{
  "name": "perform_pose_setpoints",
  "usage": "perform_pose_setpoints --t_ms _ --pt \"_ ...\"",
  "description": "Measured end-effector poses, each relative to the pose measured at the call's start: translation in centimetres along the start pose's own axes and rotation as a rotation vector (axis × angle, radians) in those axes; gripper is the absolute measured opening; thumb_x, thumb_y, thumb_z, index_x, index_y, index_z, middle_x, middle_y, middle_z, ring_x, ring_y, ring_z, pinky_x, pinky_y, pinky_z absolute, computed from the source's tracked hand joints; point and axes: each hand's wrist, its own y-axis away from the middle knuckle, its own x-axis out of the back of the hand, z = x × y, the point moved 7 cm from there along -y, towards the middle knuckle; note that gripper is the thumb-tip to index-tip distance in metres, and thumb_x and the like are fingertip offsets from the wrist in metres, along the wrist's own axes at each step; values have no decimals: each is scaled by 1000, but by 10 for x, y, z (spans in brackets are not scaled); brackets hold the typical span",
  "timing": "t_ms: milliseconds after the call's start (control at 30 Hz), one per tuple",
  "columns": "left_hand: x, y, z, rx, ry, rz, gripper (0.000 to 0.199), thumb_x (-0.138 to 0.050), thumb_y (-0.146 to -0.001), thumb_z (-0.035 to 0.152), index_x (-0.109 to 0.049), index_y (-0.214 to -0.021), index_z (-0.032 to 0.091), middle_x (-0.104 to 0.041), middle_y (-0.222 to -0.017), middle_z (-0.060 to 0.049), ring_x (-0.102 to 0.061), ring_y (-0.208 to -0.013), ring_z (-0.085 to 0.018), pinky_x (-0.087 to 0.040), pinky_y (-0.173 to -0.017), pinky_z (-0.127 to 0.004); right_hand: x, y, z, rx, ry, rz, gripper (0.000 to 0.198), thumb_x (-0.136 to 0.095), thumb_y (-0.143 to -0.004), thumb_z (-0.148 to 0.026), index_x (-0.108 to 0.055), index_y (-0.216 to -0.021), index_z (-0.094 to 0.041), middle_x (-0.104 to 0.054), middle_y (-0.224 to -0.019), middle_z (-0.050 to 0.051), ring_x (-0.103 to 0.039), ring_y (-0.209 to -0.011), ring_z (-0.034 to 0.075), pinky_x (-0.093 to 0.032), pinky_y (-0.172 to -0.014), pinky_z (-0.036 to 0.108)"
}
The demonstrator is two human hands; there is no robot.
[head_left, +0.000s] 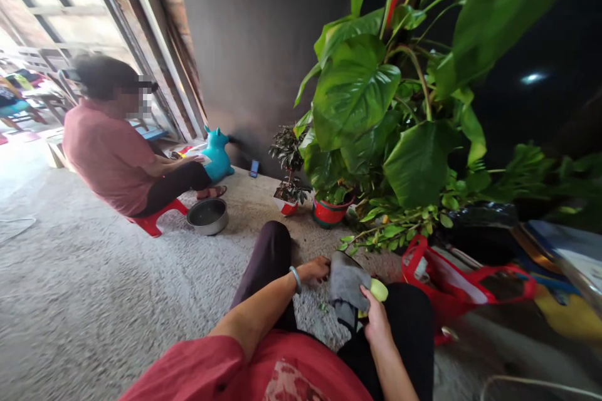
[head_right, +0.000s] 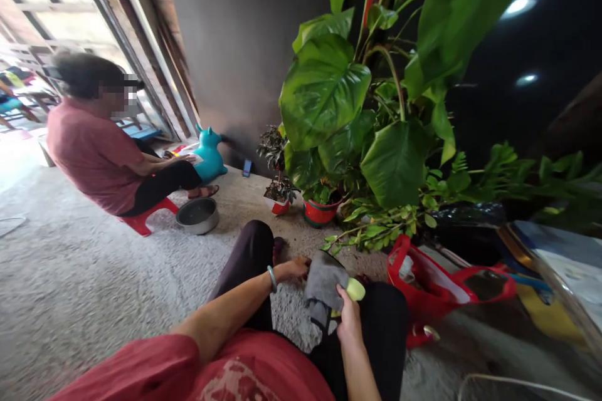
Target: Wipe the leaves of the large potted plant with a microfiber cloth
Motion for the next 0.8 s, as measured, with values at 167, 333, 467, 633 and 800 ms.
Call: perform_pose_setpoints --t_ms 167,333,467,633,800 --pt "58 -23 24 43 454 157 11 -75 -66 15 -69 -76 16 -66 -63 -1 -59 -53 -14 -48 -54 -25 0 8 -8 75 9 51 52 -86 -41 -45 -73 -86 -22 -79 -79 2 -78 -91 33 -64 -85 44" --pt "161 -37 73 -249 901 479 28 -75 -78 38 -69 -98 19 -72 -87 -2 -62 -67 -12 -52 -65 -25 3 21 -20 135 59 93 41 -86 -45 -50 -75 -80 -32 -80 -78 0 -79 -90 38 -65 -89 53" --pt "214 -25 110 -630 1251 551 50 -85 -70 48 -73 -108 18 -74 -92 -3 -66 -79 -15 -53 -73 -27 -5 41 -62 205 32 95 51 -86 -50 -50 -80 -98 -33 -79 -79 2 -79 -94 40 -67 -83 55" --pt "205 -26 136 -666 1164 387 47 -96 -59 51 -73 -78 15 -71 -76 -3 -64 -72 -16 -52 -72 -28 -74 73 -172 386 -84 37 62 -86 -59 -49 -76 -114 -24 -82 -106 4 -74 -116 31 -65 -89 40" --pt "186 -31 133 -628 1123 320 51 -94 -58 61 -68 -68 18 -66 -65 -1 -58 -63 -15 -49 -61 -27 -189 78 -218 465 -247 -171 46 -88 -56 -34 -76 -98 -23 -83 -97 0 -78 -101 21 -64 -85 30"
